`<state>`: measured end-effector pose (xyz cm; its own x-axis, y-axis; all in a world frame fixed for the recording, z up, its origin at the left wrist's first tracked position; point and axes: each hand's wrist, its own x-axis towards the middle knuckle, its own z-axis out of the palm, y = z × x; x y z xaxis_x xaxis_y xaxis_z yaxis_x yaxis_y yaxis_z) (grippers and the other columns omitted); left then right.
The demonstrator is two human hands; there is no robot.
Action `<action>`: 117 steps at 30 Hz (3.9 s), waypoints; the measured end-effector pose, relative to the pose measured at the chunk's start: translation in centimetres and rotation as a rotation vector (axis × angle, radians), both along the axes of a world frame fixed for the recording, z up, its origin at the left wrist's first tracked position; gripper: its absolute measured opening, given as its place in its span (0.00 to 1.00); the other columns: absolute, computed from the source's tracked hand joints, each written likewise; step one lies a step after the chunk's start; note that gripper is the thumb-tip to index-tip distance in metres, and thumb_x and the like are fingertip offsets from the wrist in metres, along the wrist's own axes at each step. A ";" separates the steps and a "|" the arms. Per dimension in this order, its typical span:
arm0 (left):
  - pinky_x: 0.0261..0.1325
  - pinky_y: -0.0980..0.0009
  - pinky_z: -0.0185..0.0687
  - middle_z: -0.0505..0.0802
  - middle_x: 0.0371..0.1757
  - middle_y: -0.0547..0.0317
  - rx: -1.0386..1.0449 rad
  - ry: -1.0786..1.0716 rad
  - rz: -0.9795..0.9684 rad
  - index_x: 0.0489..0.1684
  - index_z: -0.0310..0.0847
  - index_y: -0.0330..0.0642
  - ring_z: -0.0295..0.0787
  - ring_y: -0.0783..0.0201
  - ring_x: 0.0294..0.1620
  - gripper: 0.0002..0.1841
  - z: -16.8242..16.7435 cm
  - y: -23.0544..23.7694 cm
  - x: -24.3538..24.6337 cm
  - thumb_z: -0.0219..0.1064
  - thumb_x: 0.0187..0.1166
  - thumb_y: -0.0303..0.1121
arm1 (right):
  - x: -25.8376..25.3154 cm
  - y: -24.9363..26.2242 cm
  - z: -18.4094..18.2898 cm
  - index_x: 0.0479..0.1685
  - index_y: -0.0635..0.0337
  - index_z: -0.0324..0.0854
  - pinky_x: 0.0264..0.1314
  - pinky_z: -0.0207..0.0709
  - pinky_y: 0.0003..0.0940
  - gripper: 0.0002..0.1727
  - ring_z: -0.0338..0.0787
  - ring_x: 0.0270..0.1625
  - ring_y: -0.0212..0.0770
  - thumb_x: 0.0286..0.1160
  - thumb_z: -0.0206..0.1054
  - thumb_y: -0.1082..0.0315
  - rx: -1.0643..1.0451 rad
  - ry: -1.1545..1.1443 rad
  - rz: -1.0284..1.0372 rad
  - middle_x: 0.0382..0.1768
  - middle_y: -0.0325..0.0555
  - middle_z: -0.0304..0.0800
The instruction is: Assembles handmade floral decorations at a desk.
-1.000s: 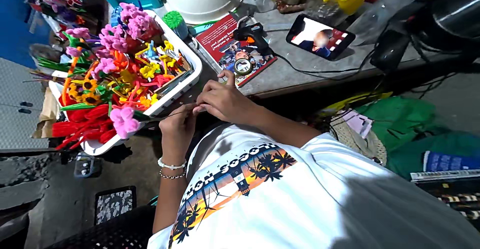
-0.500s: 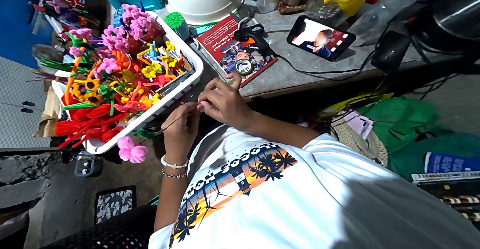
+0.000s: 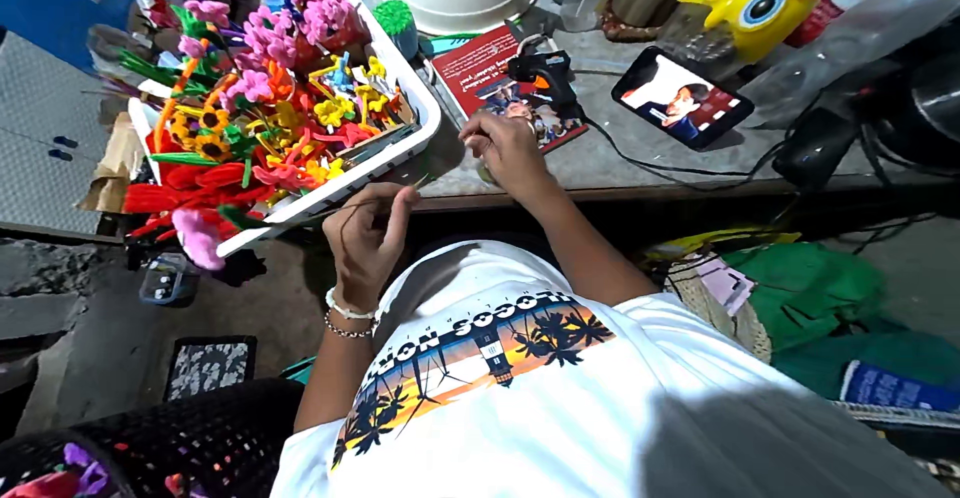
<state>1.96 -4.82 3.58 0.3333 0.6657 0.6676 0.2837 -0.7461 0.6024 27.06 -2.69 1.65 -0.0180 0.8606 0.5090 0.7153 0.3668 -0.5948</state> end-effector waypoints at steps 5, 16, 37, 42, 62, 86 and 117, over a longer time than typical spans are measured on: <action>0.46 0.70 0.95 0.96 0.39 0.57 -0.163 -0.137 -0.089 0.44 0.86 0.30 0.95 0.68 0.37 0.06 0.5 0.0 -0.5 0.67 0.83 0.26 | -0.9 1.1 -1.8 0.62 0.62 0.85 0.66 0.73 0.63 0.17 0.92 0.56 0.53 0.91 0.55 0.62 -0.059 -0.149 0.077 0.53 0.53 0.94; 0.43 0.73 0.94 0.96 0.38 0.59 -0.322 -0.121 -0.228 0.46 0.85 0.34 0.95 0.69 0.36 0.05 1.2 -0.2 -1.0 0.66 0.84 0.26 | -1.2 1.1 -0.1 0.83 0.71 0.60 0.81 0.63 0.64 0.34 0.92 0.50 0.63 0.82 0.68 0.65 -0.315 -0.336 -0.029 0.38 0.58 0.93; 0.39 0.77 0.84 0.84 0.30 0.61 -0.329 0.149 -0.539 0.40 0.77 0.34 0.82 0.75 0.31 0.15 -0.2 -0.3 0.5 0.50 0.93 0.34 | -4.4 -1.3 3.6 0.64 0.72 0.80 0.73 0.82 0.38 0.17 0.91 0.65 0.41 0.87 0.61 0.68 -0.394 0.911 0.905 0.63 0.52 0.91; 0.40 0.80 0.81 0.84 0.29 0.64 -0.405 0.031 -0.686 0.38 0.78 0.32 0.80 0.78 0.32 0.16 -0.7 0.0 0.8 0.51 0.93 0.33 | -4.7 -2.2 4.1 0.55 0.60 0.88 0.57 0.89 0.29 0.10 0.97 0.50 0.33 0.78 0.68 0.75 -0.520 1.147 0.899 0.48 0.42 0.98; 0.42 0.78 0.86 0.92 0.34 0.54 -0.044 0.049 0.010 0.42 0.87 0.31 0.88 0.72 0.32 0.06 -2.5 -0.2 2.8 0.68 0.82 0.27 | -4.6 -1.7 3.4 0.34 0.58 0.82 0.52 0.91 0.29 0.17 0.96 0.41 0.30 0.50 0.84 0.80 0.025 0.812 0.302 0.37 0.37 0.95; 0.46 0.74 0.86 0.89 0.40 0.51 -0.012 -0.129 0.230 0.50 0.81 0.30 0.87 0.69 0.38 0.09 -5.6 3.5 -0.6 0.59 0.86 0.27 | 1.2 22.4 4.5 0.85 0.69 0.61 0.81 0.69 0.58 0.54 0.73 0.79 0.68 0.48 0.85 0.78 -0.270 -0.128 0.210 0.80 0.72 0.68; 0.47 0.66 0.90 0.88 0.48 0.46 -0.154 0.032 0.181 0.57 0.77 0.32 0.90 0.63 0.41 0.09 -4.3 4.4 -1.8 0.59 0.87 0.27 | 1.0 4.3 -1.2 0.80 0.63 0.68 0.76 0.76 0.55 0.53 0.78 0.75 0.59 0.43 0.92 0.67 -0.266 0.097 0.130 0.75 0.64 0.73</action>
